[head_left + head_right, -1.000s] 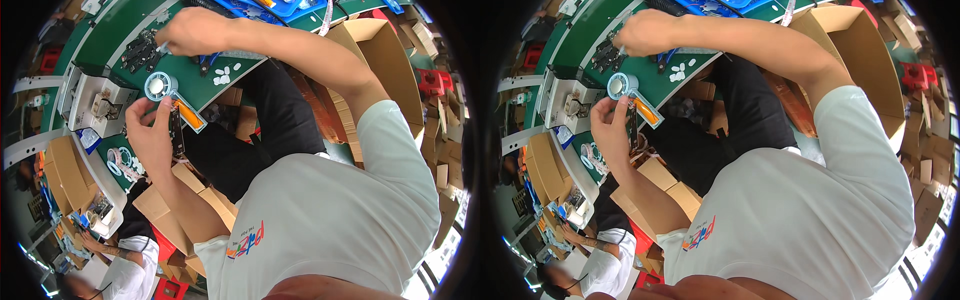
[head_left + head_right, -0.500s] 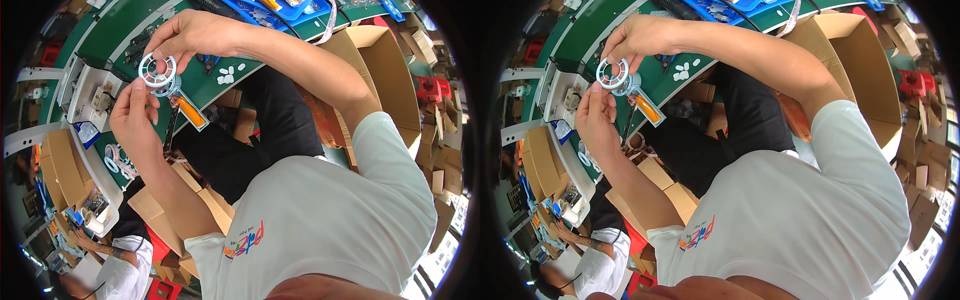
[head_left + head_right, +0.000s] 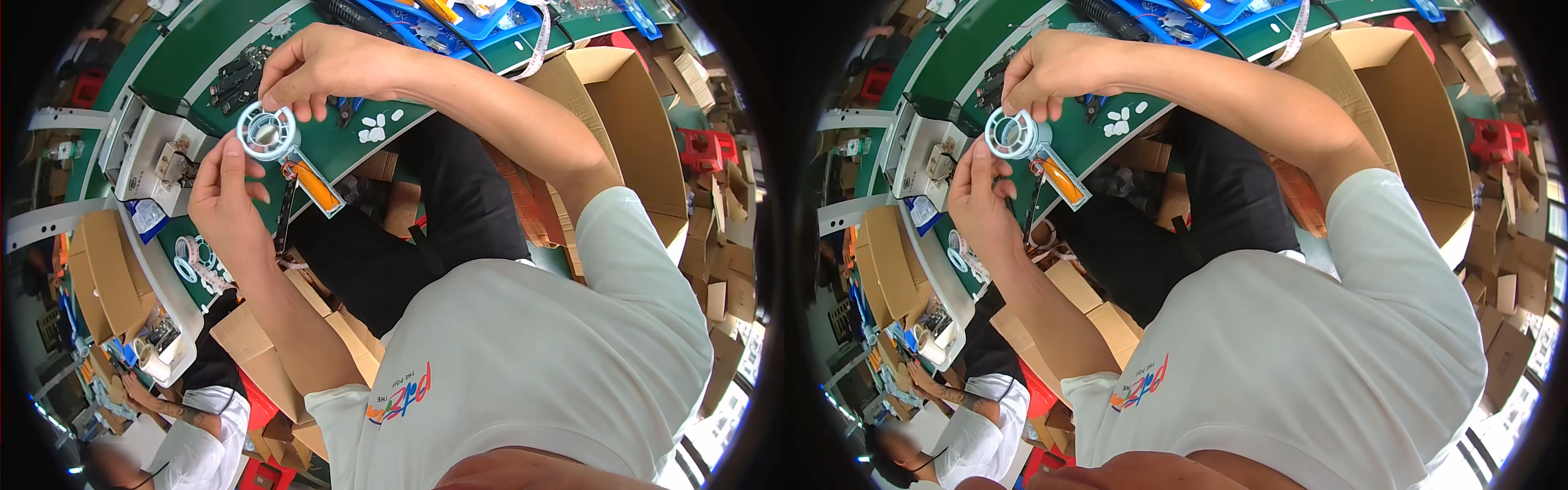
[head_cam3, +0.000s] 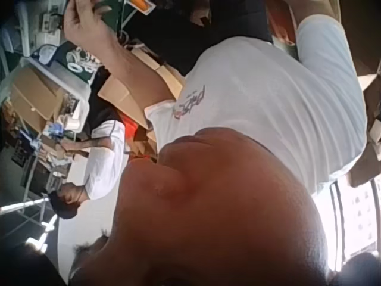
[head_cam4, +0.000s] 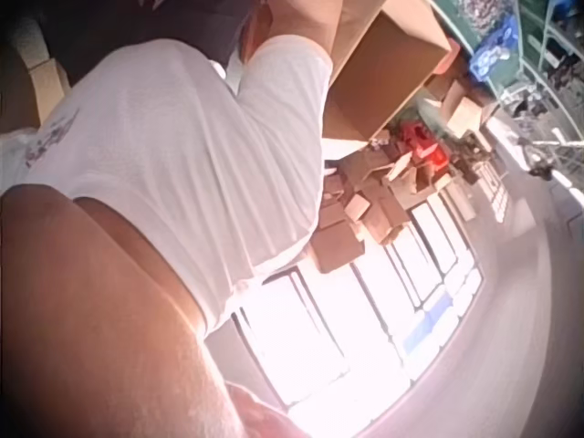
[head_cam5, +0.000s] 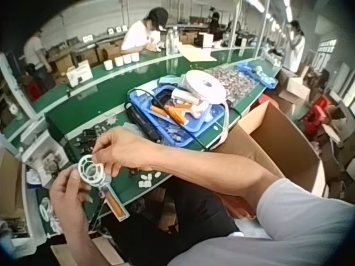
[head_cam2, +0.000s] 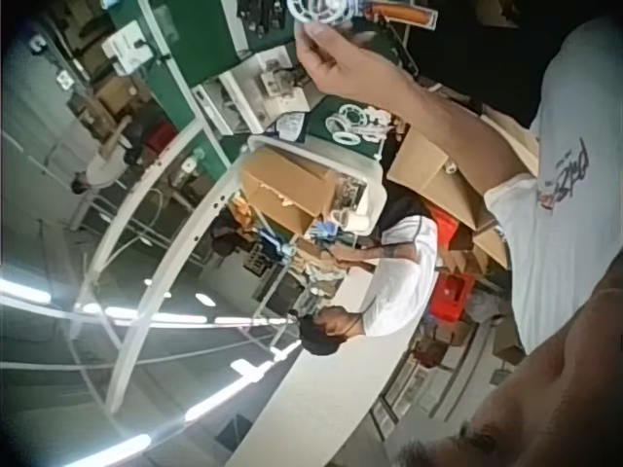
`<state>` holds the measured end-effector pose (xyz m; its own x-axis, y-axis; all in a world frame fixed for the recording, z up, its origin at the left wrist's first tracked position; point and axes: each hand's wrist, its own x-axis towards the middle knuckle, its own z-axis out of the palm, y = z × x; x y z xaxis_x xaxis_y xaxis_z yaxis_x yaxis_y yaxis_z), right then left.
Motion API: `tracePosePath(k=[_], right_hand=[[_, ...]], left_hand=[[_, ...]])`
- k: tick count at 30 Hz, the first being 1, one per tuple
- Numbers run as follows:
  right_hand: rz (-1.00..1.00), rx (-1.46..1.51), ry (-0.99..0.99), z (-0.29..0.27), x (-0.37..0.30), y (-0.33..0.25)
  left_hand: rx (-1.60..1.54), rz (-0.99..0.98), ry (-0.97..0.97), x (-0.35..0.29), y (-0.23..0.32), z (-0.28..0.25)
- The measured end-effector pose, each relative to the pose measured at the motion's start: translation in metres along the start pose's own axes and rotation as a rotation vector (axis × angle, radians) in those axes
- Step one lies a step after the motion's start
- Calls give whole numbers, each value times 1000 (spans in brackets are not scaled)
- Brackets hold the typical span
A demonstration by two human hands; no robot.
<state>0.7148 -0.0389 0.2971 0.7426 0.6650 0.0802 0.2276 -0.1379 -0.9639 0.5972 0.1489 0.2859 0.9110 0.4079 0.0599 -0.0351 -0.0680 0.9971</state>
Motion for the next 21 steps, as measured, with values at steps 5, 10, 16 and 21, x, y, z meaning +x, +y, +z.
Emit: tracePosePath(k=[5, 10, 16, 21], right_hand=[[115, 351, 21, 7, -1, 6], [213, 233, -68, -1, -6, -8], [-100, -4, -11, -1, -3, -5], [-247, -239, -77, 1, -2, -3]], left_hand=[[-63, 1, 33, -4, 4, 10], [-182, -54, -35, 8, -7, -5], [-220, -101, -90, 10, -9, -10], [-282, -129, -103, 9, -8, -10]])
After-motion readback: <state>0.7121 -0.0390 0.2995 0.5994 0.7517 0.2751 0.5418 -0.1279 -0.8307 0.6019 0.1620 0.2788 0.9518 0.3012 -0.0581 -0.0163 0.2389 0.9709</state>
